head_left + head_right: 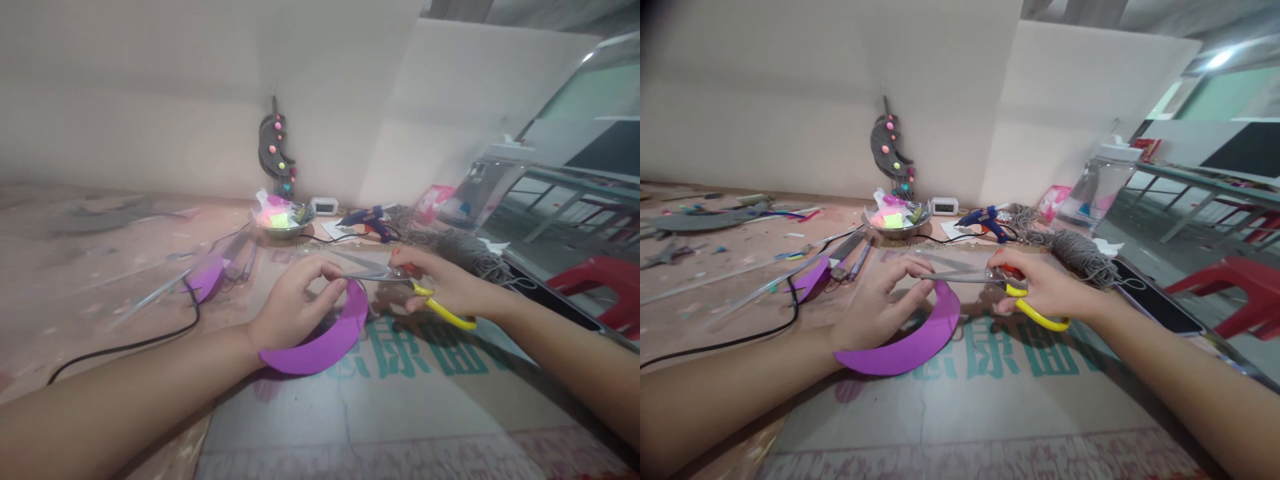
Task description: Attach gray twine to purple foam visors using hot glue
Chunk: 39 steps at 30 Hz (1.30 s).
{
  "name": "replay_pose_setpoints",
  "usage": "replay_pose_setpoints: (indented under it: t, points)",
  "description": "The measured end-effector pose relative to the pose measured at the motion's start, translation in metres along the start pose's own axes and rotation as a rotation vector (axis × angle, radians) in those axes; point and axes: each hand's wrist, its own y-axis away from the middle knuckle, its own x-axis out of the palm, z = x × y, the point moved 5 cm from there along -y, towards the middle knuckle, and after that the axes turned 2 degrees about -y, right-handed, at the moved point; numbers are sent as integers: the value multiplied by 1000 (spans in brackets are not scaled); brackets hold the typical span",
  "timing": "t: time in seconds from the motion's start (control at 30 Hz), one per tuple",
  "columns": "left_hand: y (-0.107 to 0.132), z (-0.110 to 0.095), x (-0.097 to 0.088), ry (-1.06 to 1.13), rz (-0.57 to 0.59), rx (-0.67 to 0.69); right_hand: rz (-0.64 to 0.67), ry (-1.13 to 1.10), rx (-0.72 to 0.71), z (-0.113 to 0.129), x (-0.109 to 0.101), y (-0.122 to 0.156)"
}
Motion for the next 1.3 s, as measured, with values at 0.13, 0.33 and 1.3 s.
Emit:
replay_pose_setpoints:
  t: [0.13,0.33,1.3]
  points:
    - [0,0,1,-1,12,4,88,39,-17,4,3,2]
    - [0,-1,0,-46,16,30,125,60,-38,6,6,0]
    - [0,-3,1,5,41,-18,20,213,-185,29,14,-1]
